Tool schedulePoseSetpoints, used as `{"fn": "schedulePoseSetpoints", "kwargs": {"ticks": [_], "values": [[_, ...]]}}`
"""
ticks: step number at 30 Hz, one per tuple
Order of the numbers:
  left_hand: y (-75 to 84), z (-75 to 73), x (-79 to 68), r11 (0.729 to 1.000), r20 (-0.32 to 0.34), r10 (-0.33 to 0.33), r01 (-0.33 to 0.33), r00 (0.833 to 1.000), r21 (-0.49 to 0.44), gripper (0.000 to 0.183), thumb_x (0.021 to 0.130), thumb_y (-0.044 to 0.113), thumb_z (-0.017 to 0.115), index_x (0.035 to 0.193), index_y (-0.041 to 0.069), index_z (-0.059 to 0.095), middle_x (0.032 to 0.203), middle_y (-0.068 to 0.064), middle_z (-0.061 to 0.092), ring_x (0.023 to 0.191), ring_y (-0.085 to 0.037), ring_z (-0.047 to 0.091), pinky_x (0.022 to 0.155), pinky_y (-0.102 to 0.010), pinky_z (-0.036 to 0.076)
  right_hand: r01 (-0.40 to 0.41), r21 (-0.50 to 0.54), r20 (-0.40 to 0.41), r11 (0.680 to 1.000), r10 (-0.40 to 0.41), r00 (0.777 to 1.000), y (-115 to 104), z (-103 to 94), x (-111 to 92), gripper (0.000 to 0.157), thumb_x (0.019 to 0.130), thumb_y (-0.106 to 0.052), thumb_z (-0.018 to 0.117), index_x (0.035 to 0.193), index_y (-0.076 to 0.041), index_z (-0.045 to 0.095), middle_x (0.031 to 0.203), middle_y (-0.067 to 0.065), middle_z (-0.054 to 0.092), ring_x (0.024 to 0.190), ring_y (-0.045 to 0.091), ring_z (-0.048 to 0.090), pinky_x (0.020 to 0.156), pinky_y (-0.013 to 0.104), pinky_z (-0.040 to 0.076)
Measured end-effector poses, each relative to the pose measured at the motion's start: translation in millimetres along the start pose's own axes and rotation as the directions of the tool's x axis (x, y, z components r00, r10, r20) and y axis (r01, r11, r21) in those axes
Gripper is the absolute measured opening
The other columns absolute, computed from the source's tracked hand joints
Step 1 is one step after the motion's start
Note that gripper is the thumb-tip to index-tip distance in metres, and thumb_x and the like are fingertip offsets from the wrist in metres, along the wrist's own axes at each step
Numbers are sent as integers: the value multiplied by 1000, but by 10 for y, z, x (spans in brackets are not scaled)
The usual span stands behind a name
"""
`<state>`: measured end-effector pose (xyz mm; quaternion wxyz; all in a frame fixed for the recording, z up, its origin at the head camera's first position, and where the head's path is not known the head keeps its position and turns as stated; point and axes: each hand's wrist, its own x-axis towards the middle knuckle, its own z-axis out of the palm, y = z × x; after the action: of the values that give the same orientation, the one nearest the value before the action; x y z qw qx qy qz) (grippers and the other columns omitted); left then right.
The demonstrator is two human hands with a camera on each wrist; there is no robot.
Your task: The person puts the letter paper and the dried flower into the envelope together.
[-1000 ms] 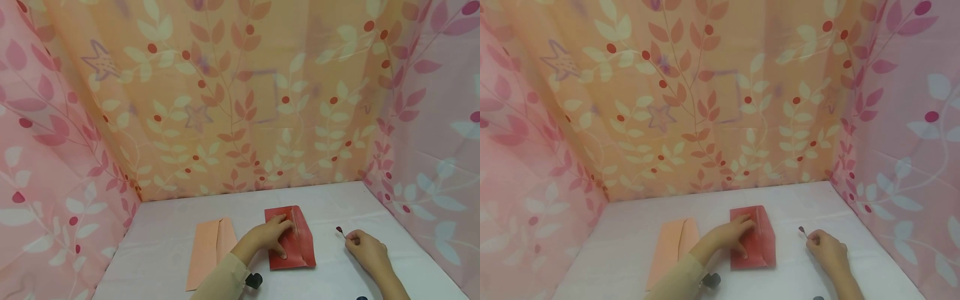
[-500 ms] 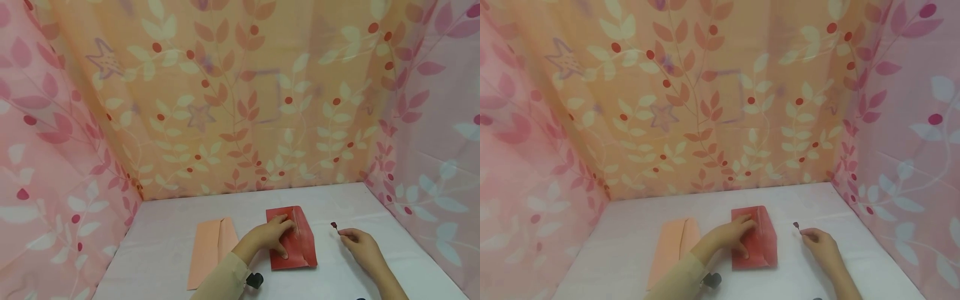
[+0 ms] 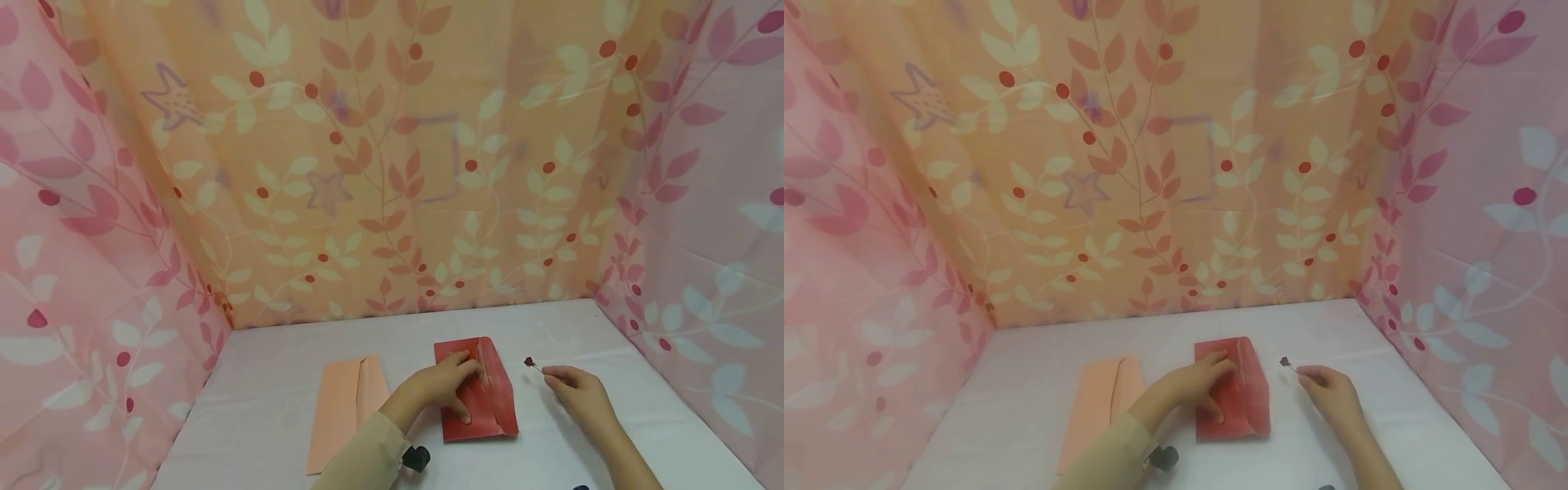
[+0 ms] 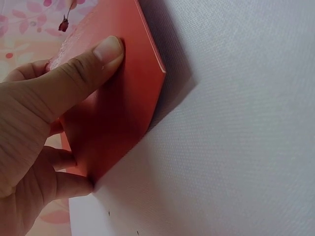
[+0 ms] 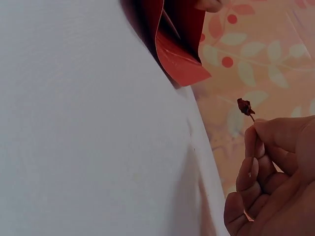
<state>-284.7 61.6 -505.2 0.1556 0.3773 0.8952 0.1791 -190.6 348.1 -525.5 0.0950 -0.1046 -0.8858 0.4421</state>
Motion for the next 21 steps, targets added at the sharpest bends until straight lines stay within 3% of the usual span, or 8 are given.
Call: {"fn": "schedulePoseSetpoints", "kwargs": {"ticks": [7,14,21], "values": [[7,9,-3,1000,-7,6,-6,1000,-12,79,61,43,88,126,49,43,156,8,23,140,-18,30,86,-41,55,-10,-31,45,999,11,999,-89,109,13,33,93,-36,63,114,-11,69,108,6,70,86,9,59,69,20,50],[5,5,-10,1000,-14,3,-4,1000,-4,79,61,44,87,126,49,43,156,8,24,139,-17,31,85,-41,55,-46,-32,46,998,48,998,-173,199,36,29,93,-30,64,111,-9,70,98,6,69,78,14,56,61,24,48],[23,-21,-31,1000,-15,3,-3,1000,21,79,62,44,87,128,47,44,156,5,25,140,-18,30,87,-41,55,-6,-43,51,999,8,999,-289,279,80,25,91,-24,65,108,-6,71,100,8,71,81,14,57,65,23,48]]}}
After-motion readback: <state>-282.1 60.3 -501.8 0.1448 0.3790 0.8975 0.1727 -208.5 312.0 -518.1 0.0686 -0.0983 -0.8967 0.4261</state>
